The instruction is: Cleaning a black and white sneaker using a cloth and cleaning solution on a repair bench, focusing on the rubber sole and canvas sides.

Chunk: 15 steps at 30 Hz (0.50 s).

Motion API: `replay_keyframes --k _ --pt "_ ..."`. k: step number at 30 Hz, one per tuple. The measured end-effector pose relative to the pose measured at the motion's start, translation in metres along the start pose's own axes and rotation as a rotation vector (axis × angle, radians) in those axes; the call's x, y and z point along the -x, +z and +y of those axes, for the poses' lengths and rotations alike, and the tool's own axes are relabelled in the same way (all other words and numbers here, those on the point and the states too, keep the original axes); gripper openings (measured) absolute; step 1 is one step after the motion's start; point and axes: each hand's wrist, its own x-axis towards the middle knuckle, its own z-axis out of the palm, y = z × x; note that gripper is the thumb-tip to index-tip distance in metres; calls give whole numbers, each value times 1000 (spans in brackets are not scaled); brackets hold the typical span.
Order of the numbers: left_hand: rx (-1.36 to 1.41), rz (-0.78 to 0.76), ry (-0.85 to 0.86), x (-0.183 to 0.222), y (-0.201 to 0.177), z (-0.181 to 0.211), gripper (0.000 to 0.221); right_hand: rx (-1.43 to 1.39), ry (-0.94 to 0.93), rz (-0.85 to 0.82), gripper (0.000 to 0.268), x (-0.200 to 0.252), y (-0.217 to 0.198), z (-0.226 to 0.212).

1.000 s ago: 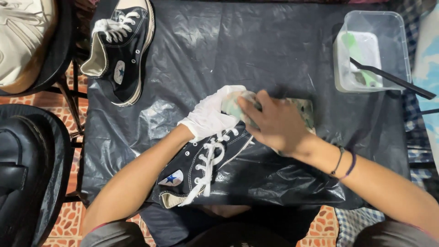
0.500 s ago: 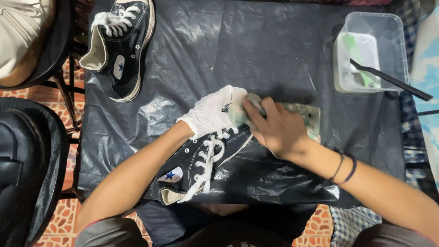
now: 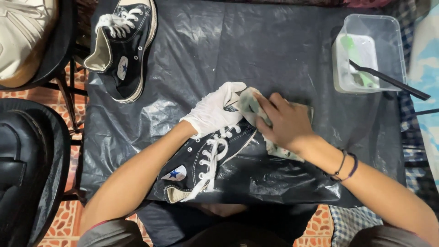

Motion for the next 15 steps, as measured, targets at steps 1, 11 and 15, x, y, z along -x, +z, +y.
replay_keyframes --k 1,11,15 --pt "26 15 9 1 4 -3 57 22 -2 -45 49 10 3 0" --pt "624 8 -44 15 -10 10 60 220 -152 104 60 31 -7 -10" --pt "336 16 193 0 -4 -16 59 58 -208 229 54 36 -4 -10"
